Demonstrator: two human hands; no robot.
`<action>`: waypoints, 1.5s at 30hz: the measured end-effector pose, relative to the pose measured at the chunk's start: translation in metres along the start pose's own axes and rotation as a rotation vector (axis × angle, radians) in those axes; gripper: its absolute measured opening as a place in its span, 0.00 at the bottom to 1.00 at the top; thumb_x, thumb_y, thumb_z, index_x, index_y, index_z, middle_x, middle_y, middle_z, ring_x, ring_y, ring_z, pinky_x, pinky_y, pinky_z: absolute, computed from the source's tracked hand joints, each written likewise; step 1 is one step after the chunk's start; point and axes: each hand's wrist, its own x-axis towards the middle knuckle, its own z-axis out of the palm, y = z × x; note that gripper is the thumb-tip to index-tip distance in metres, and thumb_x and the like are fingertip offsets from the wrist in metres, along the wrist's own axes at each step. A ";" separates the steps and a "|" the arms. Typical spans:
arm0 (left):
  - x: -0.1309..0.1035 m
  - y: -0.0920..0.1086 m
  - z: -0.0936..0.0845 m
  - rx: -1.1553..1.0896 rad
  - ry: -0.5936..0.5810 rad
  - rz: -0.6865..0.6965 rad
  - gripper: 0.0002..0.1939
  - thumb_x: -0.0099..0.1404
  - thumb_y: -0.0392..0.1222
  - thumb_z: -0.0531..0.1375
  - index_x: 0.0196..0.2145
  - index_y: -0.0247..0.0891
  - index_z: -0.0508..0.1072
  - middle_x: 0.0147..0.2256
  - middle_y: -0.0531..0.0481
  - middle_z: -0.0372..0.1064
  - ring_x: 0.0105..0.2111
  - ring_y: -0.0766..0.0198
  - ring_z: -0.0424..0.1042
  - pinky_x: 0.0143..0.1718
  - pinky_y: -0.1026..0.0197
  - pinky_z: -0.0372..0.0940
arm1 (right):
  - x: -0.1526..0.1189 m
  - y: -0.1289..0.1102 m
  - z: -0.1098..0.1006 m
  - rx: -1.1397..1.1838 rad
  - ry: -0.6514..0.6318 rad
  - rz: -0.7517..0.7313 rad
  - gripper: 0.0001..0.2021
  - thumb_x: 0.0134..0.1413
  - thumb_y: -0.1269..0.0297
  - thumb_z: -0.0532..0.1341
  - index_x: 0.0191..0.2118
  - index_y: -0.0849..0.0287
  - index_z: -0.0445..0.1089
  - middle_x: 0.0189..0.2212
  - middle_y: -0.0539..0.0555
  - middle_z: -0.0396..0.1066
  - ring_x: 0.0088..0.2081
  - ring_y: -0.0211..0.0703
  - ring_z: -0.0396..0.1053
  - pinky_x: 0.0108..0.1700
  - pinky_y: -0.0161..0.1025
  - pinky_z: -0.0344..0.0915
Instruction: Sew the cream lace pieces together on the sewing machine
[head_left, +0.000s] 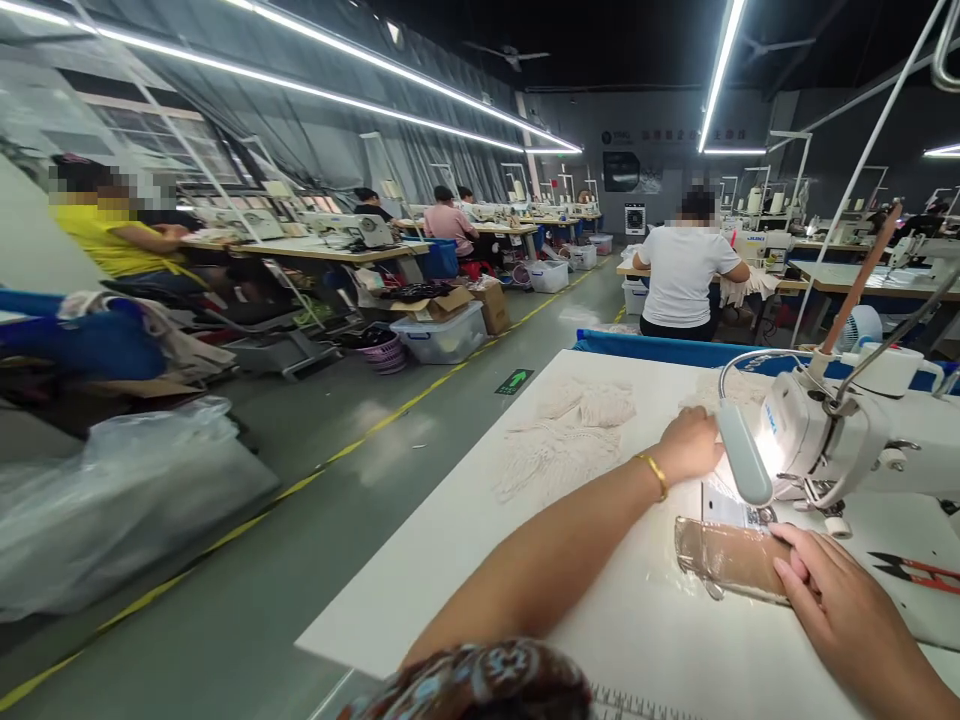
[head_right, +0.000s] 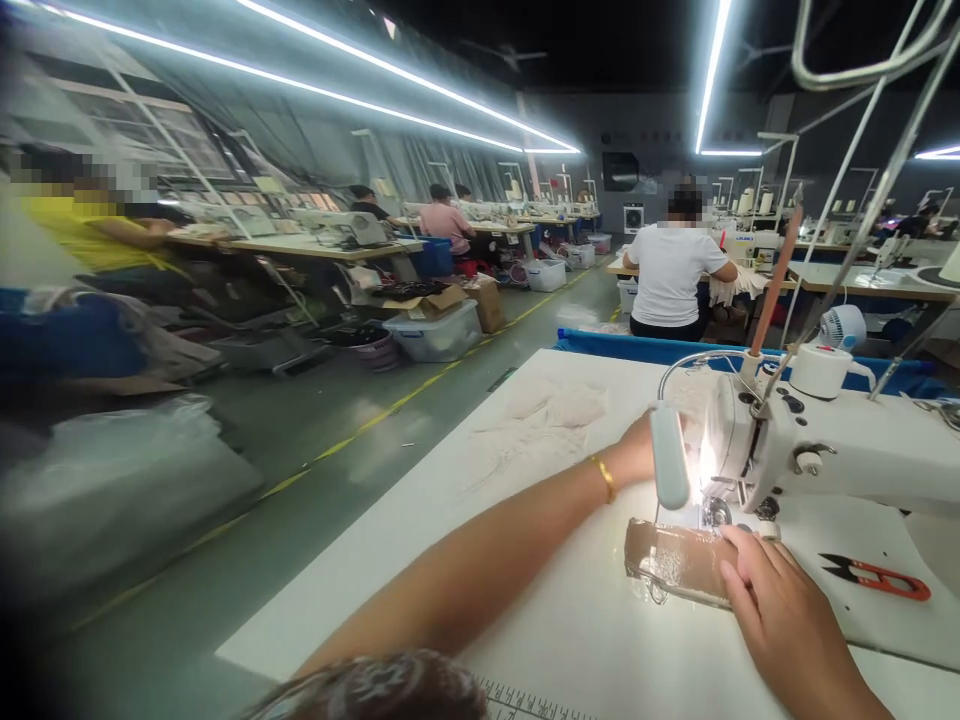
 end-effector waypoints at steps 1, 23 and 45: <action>0.010 -0.002 0.000 0.021 -0.001 -0.030 0.11 0.68 0.39 0.61 0.47 0.34 0.76 0.49 0.36 0.73 0.53 0.44 0.70 0.56 0.44 0.66 | 0.000 0.003 0.001 -0.004 0.007 -0.024 0.18 0.72 0.51 0.50 0.57 0.51 0.68 0.33 0.52 0.74 0.35 0.48 0.75 0.37 0.43 0.72; -0.158 -0.061 -0.080 0.149 -0.001 -0.353 0.03 0.60 0.33 0.60 0.29 0.38 0.71 0.34 0.48 0.74 0.36 0.57 0.72 0.37 0.59 0.63 | -0.012 0.068 0.045 -0.101 0.062 -0.261 0.17 0.70 0.53 0.54 0.57 0.51 0.70 0.53 0.56 0.78 0.52 0.57 0.77 0.55 0.54 0.71; -0.141 0.019 -0.073 -0.436 -0.134 -0.180 0.08 0.63 0.36 0.60 0.37 0.38 0.79 0.36 0.52 0.79 0.35 0.64 0.76 0.35 0.66 0.67 | -0.003 -0.010 -0.010 0.409 -0.165 0.062 0.22 0.71 0.44 0.52 0.60 0.47 0.70 0.52 0.55 0.76 0.52 0.55 0.74 0.49 0.46 0.73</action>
